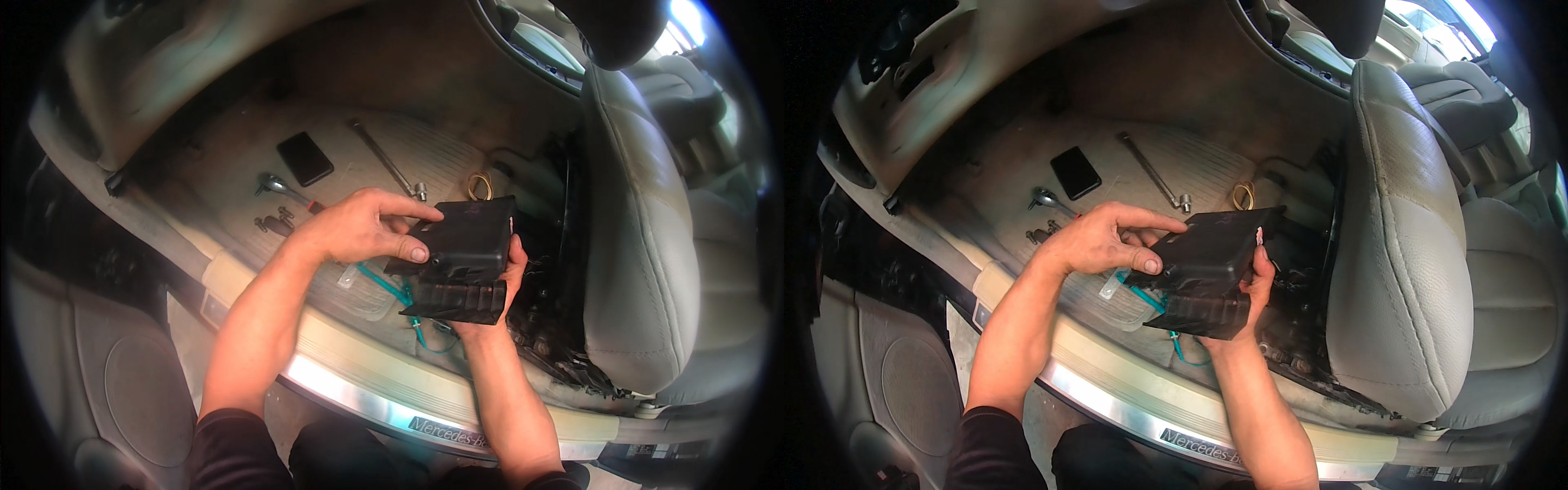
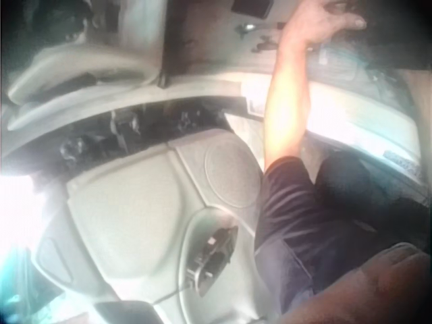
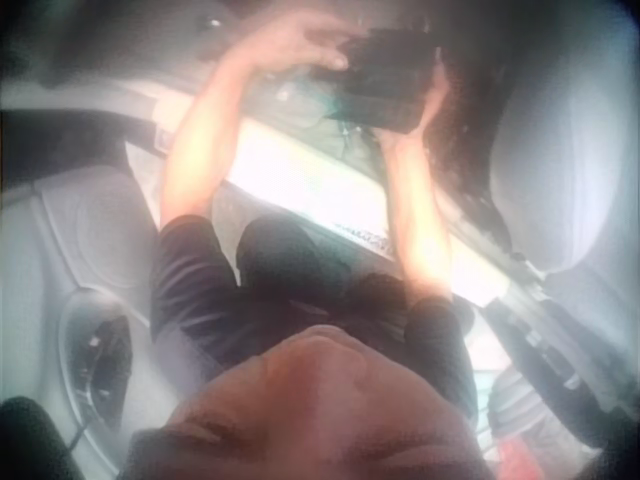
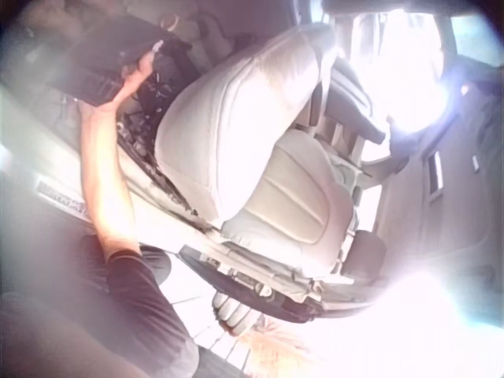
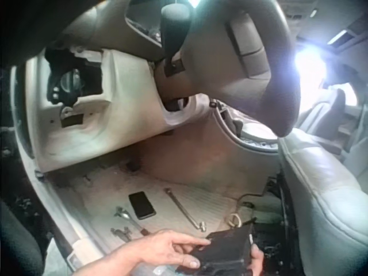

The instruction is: The person uses a screwdriver to remove screws from a black electronic control unit located on the car floor. They open the casing to reveal the internal circuit board and relays, inspect the components, and then close the casing.

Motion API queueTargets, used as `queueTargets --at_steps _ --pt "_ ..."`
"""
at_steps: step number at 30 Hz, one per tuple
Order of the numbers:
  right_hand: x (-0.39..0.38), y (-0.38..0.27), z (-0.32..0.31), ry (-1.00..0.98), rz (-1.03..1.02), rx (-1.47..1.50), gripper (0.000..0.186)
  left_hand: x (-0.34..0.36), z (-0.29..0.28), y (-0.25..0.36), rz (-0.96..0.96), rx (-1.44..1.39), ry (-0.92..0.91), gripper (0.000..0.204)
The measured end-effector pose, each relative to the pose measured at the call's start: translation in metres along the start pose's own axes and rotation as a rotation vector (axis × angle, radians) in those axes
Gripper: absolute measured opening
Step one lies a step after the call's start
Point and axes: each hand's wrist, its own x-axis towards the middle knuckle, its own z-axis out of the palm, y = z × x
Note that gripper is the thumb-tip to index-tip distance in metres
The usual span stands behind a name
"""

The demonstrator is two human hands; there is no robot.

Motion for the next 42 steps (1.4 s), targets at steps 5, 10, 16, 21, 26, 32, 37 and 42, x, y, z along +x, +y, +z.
queueTargets --at_steps 5,10,16,21,26,32,37,42 --pt "-0.005 -0.001 -0.011 0.014 -0.032 -0.112 0.058 0.006 0.004 -0.009 -0.044 -0.255 0.146 0.066" --pt "-0.009 0.004 -0.009 0.094 0.014 -0.268 0.059 0.019 0.012 -0.026 -0.141 -0.081 0.064 0.069" --pt "-0.003 0.008 -0.017 0.068 0.02 -0.254 0.057 0.015 0.004 -0.018 -0.102 -0.229 0.177 0.063" --pt "0.0 0.009 -0.017 -0.028 0.044 -0.151 0.054 0.016 0.001 -0.017 -0.087 -0.22 0.289 0.048" --pt "0.0 0.01 -0.023 -0.045 0.005 -0.11 0.054 0.018 0.002 -0.016 -0.104 -0.179 0.389 0.032" --pt "0.004 0.011 -0.023 0.059 -0.046 -0.159 0.061 0.017 -0.002 -0.015 -0.065 -0.136 0.461 0.027" --pt "0.008 0.016 -0.026 0.232 -0.072 -0.195 0.065 0.014 -0.009 -0.017 0.021 -0.206 0.381 0.029" --pt "0.013 0.022 -0.038 0.473 -0.016 -0.296 0.065 0.01 0.006 -0.011 0.187 -0.199 0.265 0.04"
